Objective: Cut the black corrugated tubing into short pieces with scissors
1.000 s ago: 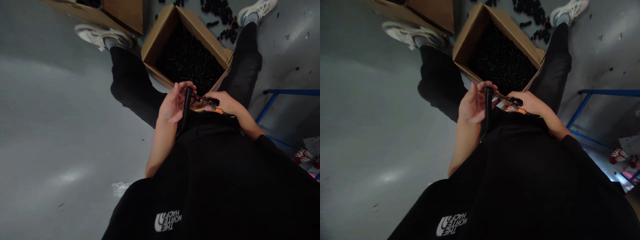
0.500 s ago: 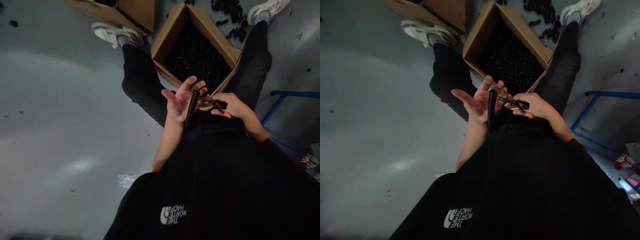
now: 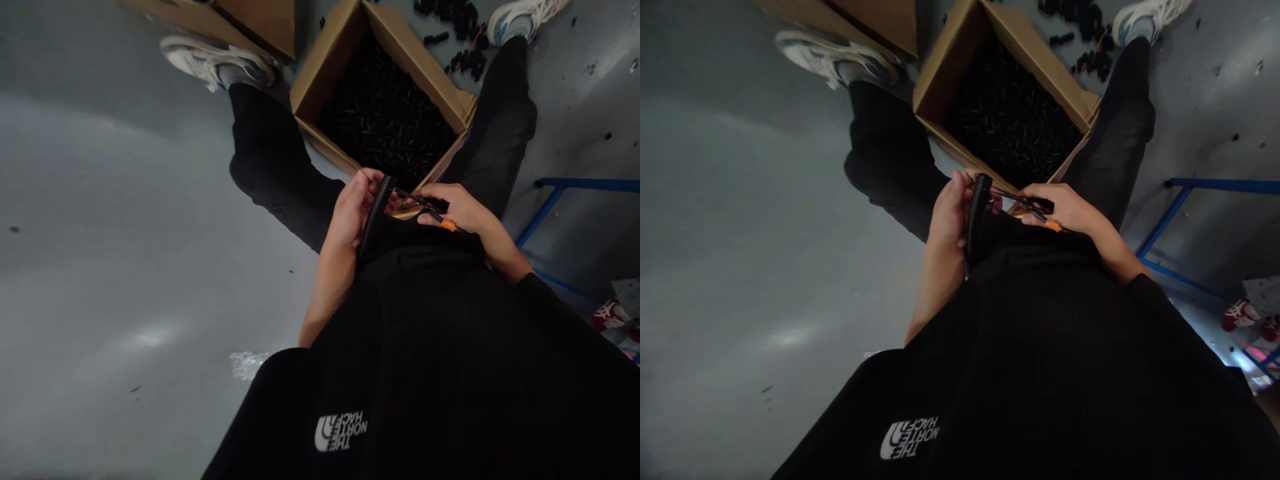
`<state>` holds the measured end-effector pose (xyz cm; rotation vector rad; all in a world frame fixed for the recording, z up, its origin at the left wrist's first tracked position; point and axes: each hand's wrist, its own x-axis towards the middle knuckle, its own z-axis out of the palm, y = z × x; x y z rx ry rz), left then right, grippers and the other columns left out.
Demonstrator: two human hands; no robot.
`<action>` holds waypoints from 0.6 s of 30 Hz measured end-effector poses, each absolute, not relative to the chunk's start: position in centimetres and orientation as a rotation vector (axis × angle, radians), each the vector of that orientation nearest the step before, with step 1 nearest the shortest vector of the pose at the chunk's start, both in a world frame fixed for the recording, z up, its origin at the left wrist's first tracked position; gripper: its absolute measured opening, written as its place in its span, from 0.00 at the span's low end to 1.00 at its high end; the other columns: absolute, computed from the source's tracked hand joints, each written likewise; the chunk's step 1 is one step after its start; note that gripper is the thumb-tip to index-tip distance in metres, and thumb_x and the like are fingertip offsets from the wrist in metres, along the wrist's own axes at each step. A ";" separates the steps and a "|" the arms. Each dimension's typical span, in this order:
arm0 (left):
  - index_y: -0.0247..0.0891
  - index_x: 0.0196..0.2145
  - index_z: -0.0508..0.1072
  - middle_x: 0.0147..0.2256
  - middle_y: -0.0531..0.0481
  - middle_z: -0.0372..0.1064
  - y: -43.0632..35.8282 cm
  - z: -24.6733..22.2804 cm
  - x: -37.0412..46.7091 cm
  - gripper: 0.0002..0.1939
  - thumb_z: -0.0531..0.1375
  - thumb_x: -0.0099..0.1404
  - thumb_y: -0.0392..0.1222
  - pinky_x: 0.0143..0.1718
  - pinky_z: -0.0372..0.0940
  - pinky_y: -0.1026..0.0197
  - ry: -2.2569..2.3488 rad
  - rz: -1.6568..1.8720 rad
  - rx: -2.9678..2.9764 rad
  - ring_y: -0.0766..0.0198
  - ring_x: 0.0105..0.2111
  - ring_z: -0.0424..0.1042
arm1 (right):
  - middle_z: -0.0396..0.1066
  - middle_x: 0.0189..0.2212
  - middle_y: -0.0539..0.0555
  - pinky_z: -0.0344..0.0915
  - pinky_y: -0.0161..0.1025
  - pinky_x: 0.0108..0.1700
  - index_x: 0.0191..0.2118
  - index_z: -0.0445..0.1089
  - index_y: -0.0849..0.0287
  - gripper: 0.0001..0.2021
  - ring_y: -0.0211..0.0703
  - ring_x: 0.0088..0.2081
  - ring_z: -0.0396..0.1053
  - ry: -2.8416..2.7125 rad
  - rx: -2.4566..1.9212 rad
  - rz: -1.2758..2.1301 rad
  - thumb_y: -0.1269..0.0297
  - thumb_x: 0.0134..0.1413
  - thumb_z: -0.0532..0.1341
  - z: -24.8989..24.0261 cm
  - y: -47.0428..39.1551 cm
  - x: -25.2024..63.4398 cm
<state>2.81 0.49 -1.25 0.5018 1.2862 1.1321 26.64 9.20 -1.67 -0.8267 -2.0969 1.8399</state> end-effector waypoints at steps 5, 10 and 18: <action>0.43 0.35 0.75 0.25 0.52 0.75 0.0 0.5 2.4 0.34 0.73 0.62 0.79 0.19 0.66 0.63 1.223 1.054 0.579 0.65 0.21 0.73 | 0.84 0.50 0.59 0.74 0.44 0.52 0.57 0.82 0.58 0.35 0.49 0.47 0.80 -2.107 -0.840 1.858 0.29 0.64 0.70 -2.1 9.3 26.8; 0.40 0.34 0.77 0.23 0.53 0.74 0.5 1.2 2.7 0.35 0.74 0.63 0.78 0.16 0.62 0.66 1.188 1.090 0.604 0.69 0.17 0.69 | 0.83 0.53 0.62 0.75 0.47 0.55 0.59 0.80 0.59 0.36 0.51 0.50 0.80 -2.147 -0.798 1.821 0.29 0.66 0.69 -2.2 9.4 26.7; 0.39 0.33 0.75 0.25 0.49 0.77 0.8 0.6 3.4 0.36 0.72 0.66 0.79 0.18 0.63 0.68 1.128 1.054 0.620 0.69 0.19 0.71 | 0.84 0.50 0.58 0.75 0.47 0.54 0.57 0.82 0.56 0.34 0.50 0.48 0.81 -2.095 -0.897 1.790 0.28 0.65 0.69 -1.7 9.1 26.6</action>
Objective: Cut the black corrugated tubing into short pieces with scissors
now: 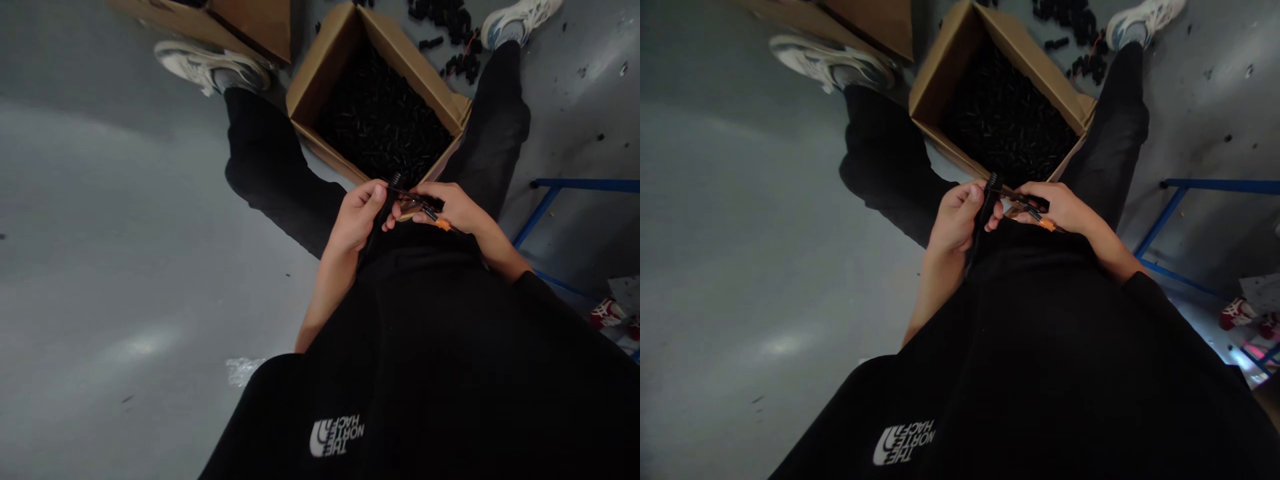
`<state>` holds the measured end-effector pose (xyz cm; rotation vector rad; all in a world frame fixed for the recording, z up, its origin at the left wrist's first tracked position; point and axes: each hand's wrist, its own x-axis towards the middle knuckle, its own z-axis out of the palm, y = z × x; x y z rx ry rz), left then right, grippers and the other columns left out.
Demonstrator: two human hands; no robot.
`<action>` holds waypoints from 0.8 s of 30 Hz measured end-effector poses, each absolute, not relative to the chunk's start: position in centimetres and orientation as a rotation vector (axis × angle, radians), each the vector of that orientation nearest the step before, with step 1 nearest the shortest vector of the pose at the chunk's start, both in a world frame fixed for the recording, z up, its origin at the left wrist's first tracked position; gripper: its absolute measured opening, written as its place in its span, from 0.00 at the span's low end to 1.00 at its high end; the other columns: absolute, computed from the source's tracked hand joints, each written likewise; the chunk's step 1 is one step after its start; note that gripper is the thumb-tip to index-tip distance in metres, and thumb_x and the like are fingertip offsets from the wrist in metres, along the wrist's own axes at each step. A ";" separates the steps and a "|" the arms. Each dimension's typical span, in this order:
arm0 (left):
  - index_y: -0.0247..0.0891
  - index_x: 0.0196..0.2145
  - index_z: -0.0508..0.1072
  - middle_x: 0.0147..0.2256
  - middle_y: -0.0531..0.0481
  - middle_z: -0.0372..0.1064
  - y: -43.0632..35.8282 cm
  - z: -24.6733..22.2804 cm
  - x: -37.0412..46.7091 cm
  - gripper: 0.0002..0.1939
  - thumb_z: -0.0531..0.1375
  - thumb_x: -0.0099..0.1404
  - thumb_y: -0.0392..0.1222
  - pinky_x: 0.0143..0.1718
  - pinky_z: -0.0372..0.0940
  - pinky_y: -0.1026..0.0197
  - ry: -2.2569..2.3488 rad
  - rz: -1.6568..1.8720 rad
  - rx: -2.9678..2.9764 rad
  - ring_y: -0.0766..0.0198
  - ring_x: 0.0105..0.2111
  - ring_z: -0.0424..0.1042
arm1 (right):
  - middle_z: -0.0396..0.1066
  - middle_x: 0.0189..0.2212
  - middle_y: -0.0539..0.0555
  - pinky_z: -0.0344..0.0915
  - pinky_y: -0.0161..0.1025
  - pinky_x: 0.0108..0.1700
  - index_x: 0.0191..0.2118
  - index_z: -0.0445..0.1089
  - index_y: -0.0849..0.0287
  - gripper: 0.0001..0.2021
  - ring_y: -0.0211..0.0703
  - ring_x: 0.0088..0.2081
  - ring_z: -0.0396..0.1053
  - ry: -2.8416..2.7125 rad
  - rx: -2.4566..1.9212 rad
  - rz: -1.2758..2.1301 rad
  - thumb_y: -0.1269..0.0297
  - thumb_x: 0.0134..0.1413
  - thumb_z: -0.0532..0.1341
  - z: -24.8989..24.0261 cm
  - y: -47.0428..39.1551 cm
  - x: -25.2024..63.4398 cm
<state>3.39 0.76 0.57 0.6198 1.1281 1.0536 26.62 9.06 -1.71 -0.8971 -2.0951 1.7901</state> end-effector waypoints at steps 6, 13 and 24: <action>0.38 0.35 0.78 0.26 0.51 0.76 0.6 1.0 2.9 0.30 0.75 0.68 0.70 0.18 0.60 0.70 1.160 0.996 0.668 0.73 0.19 0.68 | 0.83 0.47 0.57 0.73 0.43 0.47 0.57 0.81 0.58 0.37 0.45 0.42 0.77 -2.114 -0.901 1.740 0.26 0.65 0.68 -2.4 8.8 26.5; 0.37 0.31 0.78 0.21 0.54 0.68 1.9 0.9 1.4 0.32 0.77 0.63 0.71 0.15 0.50 0.68 0.979 0.830 0.576 0.75 0.16 0.57 | 0.83 0.46 0.57 0.71 0.43 0.46 0.56 0.83 0.58 0.37 0.45 0.41 0.76 -2.114 -0.869 1.672 0.25 0.66 0.66 -2.3 8.5 25.8; 0.41 0.40 0.78 0.31 0.48 0.82 1.2 -2.5 1.6 0.18 0.69 0.74 0.59 0.33 0.73 0.61 1.621 0.792 1.019 0.61 0.29 0.78 | 0.79 0.42 0.54 0.66 0.43 0.45 0.54 0.78 0.56 0.37 0.47 0.40 0.74 -2.132 -1.201 1.737 0.23 0.66 0.63 -4.2 7.8 24.4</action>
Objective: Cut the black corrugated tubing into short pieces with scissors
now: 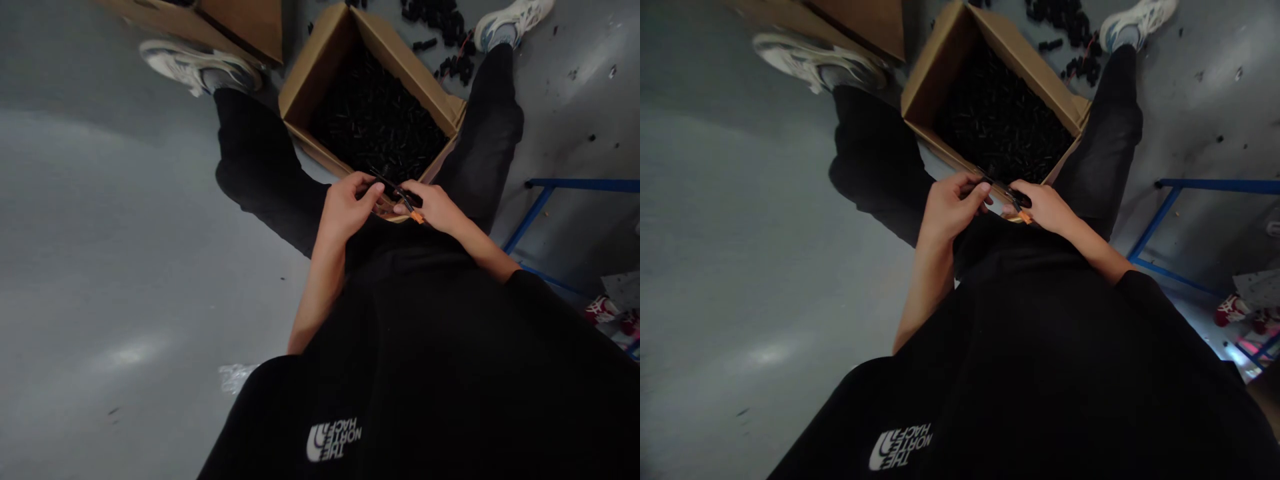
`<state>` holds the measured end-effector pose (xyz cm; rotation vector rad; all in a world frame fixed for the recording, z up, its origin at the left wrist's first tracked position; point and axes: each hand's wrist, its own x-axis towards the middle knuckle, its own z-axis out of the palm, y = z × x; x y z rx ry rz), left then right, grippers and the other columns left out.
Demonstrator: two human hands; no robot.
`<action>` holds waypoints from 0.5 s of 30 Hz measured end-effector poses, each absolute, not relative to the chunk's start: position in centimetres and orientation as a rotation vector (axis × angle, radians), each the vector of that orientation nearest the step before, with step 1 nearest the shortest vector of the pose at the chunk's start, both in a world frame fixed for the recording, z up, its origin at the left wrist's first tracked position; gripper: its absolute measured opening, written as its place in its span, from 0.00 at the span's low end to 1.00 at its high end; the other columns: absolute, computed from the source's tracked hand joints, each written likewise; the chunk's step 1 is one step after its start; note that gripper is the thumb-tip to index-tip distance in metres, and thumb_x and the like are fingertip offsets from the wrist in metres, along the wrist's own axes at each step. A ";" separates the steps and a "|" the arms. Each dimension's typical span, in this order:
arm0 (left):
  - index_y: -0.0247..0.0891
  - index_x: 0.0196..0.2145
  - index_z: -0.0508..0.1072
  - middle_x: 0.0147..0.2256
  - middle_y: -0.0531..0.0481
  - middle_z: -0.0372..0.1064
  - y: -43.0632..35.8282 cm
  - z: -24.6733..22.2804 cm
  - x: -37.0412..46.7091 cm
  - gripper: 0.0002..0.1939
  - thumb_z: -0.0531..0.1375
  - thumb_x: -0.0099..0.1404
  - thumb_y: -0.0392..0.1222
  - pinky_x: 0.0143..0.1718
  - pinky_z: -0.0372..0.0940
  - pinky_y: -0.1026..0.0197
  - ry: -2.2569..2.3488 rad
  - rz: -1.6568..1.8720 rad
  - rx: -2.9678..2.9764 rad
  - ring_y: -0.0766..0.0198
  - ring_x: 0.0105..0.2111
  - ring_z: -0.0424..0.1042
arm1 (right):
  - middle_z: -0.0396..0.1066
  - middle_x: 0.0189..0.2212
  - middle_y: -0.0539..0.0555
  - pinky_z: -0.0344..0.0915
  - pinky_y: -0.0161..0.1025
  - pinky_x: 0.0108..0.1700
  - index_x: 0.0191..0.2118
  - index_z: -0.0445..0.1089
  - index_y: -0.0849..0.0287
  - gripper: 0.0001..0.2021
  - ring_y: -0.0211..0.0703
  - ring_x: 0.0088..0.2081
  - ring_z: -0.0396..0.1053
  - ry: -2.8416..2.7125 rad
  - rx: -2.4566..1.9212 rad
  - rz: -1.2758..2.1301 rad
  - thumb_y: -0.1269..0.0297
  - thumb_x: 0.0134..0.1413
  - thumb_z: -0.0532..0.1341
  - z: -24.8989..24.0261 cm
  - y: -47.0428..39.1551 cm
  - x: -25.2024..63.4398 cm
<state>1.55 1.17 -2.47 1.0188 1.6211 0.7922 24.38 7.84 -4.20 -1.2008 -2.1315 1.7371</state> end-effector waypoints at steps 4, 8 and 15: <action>0.42 0.45 0.80 0.41 0.45 0.86 0.8 -3.1 2.7 0.10 0.67 0.75 0.50 0.47 0.77 0.53 1.887 0.599 1.286 0.51 0.42 0.85 | 0.77 0.39 0.53 0.64 0.43 0.44 0.51 0.75 0.55 0.36 0.46 0.39 0.72 -2.066 -1.245 1.784 0.23 0.65 0.63 -5.1 7.4 24.0; 0.42 0.47 0.80 0.45 0.43 0.87 0.8 -4.1 3.1 0.10 0.67 0.75 0.49 0.50 0.77 0.50 1.897 0.507 1.331 0.47 0.47 0.86 | 0.75 0.37 0.52 0.63 0.43 0.44 0.49 0.76 0.55 0.36 0.47 0.39 0.70 -2.065 -1.281 1.795 0.22 0.63 0.64 -5.9 7.5 24.4; 0.45 0.44 0.79 0.40 0.48 0.84 0.6 -5.0 2.8 0.09 0.66 0.72 0.51 0.47 0.73 0.54 1.899 0.554 1.327 0.52 0.41 0.81 | 0.79 0.41 0.54 0.65 0.43 0.46 0.51 0.78 0.56 0.31 0.47 0.40 0.73 -2.110 -1.236 1.853 0.29 0.66 0.66 -6.1 8.1 24.9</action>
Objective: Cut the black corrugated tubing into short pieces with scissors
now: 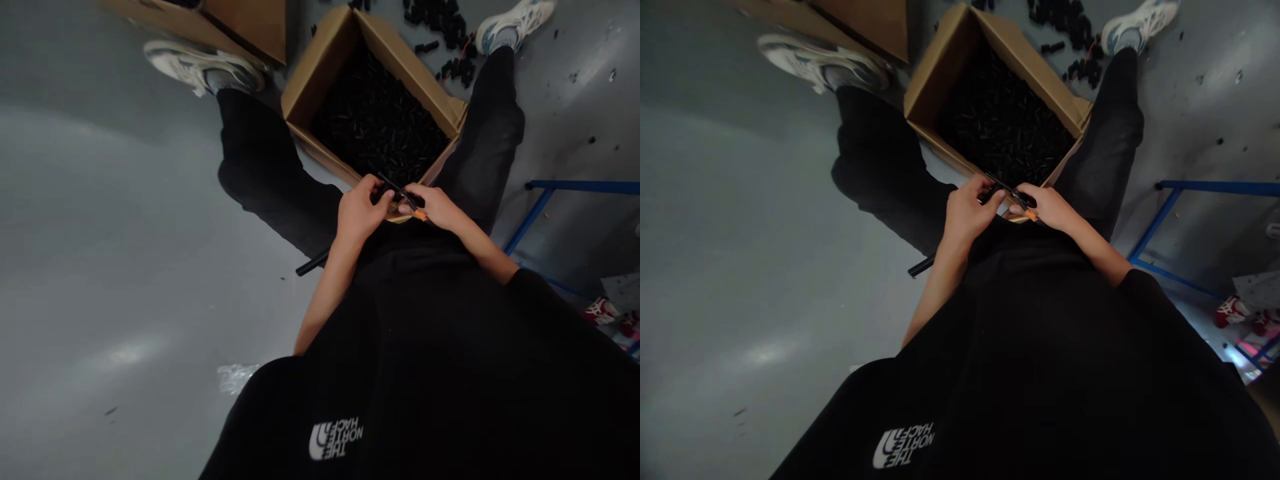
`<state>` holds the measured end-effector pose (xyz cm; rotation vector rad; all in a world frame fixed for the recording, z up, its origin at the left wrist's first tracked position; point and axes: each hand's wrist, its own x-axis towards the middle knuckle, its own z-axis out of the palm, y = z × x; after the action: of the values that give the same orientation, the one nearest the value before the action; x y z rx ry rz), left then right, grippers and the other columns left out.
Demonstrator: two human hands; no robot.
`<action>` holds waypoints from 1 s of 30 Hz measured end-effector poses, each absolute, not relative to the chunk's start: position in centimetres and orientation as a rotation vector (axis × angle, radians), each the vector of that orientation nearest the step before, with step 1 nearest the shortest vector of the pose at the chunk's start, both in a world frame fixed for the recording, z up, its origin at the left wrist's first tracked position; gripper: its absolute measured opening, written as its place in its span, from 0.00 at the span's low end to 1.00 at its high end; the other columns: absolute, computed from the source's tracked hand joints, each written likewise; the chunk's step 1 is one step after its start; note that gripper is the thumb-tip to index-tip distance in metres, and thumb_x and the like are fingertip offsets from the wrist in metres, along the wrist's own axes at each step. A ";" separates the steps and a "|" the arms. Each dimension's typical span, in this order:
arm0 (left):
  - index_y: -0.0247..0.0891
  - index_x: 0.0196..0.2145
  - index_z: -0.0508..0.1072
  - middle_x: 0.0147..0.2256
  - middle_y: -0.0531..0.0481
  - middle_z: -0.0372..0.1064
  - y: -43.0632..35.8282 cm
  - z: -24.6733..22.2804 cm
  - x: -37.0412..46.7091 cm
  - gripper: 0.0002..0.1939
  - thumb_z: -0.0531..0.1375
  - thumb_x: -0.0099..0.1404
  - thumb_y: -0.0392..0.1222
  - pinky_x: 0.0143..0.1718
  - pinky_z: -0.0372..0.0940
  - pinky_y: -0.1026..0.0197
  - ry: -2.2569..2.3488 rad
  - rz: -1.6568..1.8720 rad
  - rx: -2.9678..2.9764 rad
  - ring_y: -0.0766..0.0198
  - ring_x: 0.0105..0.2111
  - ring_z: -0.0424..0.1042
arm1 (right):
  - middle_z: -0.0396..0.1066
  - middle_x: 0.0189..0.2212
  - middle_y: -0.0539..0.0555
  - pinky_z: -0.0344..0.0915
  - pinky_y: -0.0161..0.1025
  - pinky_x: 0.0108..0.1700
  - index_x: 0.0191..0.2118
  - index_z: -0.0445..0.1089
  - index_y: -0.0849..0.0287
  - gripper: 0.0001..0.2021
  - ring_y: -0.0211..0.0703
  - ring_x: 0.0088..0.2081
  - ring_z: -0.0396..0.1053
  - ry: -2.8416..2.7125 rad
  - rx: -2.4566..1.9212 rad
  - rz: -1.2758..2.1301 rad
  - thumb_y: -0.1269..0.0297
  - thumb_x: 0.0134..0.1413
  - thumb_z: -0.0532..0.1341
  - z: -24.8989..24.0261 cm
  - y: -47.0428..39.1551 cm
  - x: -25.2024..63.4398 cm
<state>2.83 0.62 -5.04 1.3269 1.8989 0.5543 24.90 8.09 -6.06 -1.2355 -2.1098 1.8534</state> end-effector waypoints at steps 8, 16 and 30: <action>0.45 0.38 0.79 0.35 0.50 0.80 0.6 -4.9 2.7 0.08 0.72 0.65 0.49 0.42 0.67 0.57 1.803 0.760 1.165 0.55 0.37 0.75 | 0.84 0.46 0.56 0.68 0.45 0.52 0.54 0.83 0.58 0.29 0.50 0.46 0.77 -2.085 -1.214 1.874 0.36 0.65 0.70 -5.6 8.8 25.5; 0.45 0.37 0.71 0.41 0.50 0.79 1.5 -3.8 0.9 0.20 0.74 0.60 0.57 0.43 0.77 0.58 1.395 1.053 0.551 0.59 0.41 0.78 | 0.84 0.54 0.61 0.73 0.48 0.55 0.61 0.81 0.59 0.32 0.52 0.49 0.79 -2.041 -1.151 1.912 0.38 0.63 0.72 -5.2 8.8 26.3; 0.42 0.39 0.75 0.48 0.42 0.83 1.8 -3.1 2.3 0.20 0.71 0.68 0.62 0.46 0.83 0.52 1.030 0.979 0.278 0.52 0.49 0.85 | 0.85 0.45 0.56 0.69 0.43 0.48 0.57 0.83 0.57 0.29 0.48 0.43 0.79 -2.213 -0.959 1.948 0.39 0.63 0.73 -2.9 10.0 26.0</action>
<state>2.29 1.75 -3.07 0.2776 1.0304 0.9790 26.01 10.01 -2.87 -0.9591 -2.2127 1.9482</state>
